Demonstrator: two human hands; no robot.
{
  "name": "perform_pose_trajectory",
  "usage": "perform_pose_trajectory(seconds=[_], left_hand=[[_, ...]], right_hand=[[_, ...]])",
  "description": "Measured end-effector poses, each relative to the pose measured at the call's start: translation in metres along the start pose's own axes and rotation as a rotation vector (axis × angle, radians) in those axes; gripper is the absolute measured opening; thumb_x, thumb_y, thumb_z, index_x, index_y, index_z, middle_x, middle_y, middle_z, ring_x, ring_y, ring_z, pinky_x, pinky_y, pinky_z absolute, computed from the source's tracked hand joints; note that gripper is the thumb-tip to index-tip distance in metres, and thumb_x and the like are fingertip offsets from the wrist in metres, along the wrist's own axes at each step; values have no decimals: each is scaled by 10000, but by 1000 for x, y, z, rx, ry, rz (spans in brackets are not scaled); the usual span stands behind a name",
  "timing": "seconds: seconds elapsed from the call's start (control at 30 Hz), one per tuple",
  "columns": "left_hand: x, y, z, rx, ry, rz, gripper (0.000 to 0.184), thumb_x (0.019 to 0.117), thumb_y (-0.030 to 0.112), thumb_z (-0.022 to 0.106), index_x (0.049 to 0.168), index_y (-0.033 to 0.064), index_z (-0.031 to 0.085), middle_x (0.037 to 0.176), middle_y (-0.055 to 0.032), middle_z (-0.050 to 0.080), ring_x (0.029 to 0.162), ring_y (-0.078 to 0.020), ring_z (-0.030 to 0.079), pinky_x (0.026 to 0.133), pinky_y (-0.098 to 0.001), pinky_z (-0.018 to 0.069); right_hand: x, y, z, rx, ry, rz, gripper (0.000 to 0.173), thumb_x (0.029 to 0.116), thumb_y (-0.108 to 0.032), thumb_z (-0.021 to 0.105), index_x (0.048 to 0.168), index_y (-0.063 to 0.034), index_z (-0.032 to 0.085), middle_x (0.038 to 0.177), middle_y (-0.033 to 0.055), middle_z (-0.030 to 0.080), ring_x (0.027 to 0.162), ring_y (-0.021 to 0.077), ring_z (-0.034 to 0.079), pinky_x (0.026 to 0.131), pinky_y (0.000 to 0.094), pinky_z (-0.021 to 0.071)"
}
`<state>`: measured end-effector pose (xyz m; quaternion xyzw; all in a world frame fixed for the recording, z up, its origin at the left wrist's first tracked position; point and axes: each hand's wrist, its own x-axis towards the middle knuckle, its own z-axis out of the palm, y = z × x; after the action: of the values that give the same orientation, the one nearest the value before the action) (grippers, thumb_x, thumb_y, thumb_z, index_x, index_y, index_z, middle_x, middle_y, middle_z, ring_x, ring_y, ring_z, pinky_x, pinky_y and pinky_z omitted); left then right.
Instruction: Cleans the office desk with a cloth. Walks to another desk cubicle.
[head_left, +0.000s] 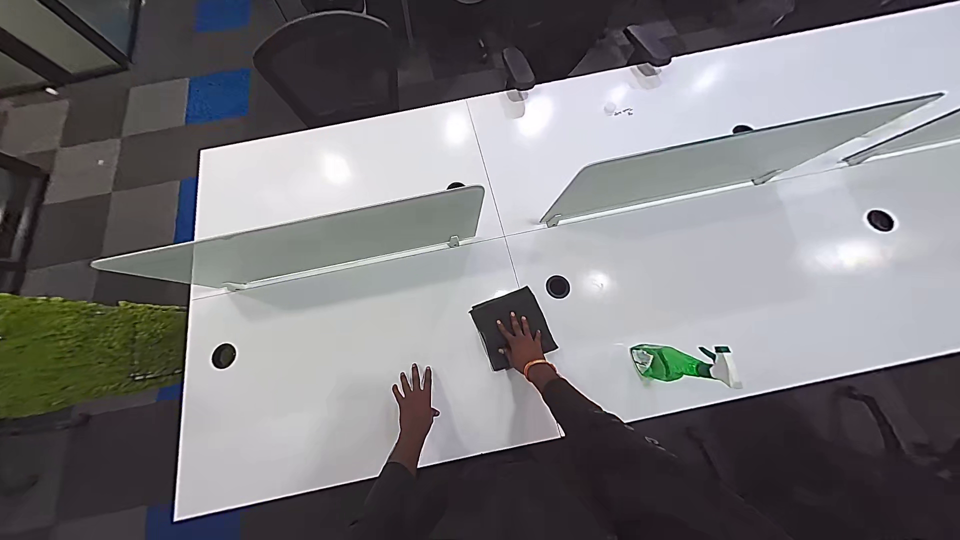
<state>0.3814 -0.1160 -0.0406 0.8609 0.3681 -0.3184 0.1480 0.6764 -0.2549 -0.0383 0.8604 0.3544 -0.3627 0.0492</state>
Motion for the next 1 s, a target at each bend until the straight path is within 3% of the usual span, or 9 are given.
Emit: perform_pose_trajectory(seconds=[0.23, 0.5, 0.73, 0.9, 1.0], left_hand=[[-2, -13, 1, -92, -9, 19, 1092, 759, 415, 864, 1645, 247, 246, 1724, -163, 92, 1556, -496, 91, 1144, -787, 150], [-8, -41, 10, -164, 4, 37, 987, 801, 441, 820, 1621, 217, 320, 1717, -149, 153, 1560, -458, 134, 1148, -776, 162], [-8, -77, 8, -234, 116, 63, 795, 896, 487, 686, 1583, 209, 401, 1693, -153, 236, 1547, -440, 206, 1158, -748, 186], [-9, -106, 14, -271, 113, 9, 731, 940, 471, 628, 1582, 206, 403, 1695, -141, 238, 1555, -420, 201, 1171, -734, 173], [-19, -124, 22, -287, 144, -52, 709, 945, 456, 621, 1571, 189, 423, 1688, -139, 258, 1545, -421, 228, 1166, -733, 190]], right_hand=[[84, -27, -69, 33, 48, 78, 844, 967, -440, 666, 1656, -361, 185, 1747, 110, 9, 1586, 451, 18, 1124, 827, 188], [142, -46, -126, 72, 79, 150, 829, 967, -452, 677, 1651, -348, 220, 1741, 136, 56, 1570, 483, 97, 1098, 824, 254], [157, -76, -128, 99, 118, 231, 820, 976, -380, 674, 1654, -323, 217, 1740, 132, 67, 1566, 496, 87, 1061, 853, 250], [158, -142, -117, 51, 103, 177, 782, 957, -380, 695, 1630, -321, 303, 1737, 144, 77, 1547, 538, 106, 1021, 875, 271], [145, -190, -93, 1, 75, 50, 794, 951, -371, 700, 1632, -339, 292, 1738, 141, 73, 1550, 542, 73, 1018, 894, 245]])
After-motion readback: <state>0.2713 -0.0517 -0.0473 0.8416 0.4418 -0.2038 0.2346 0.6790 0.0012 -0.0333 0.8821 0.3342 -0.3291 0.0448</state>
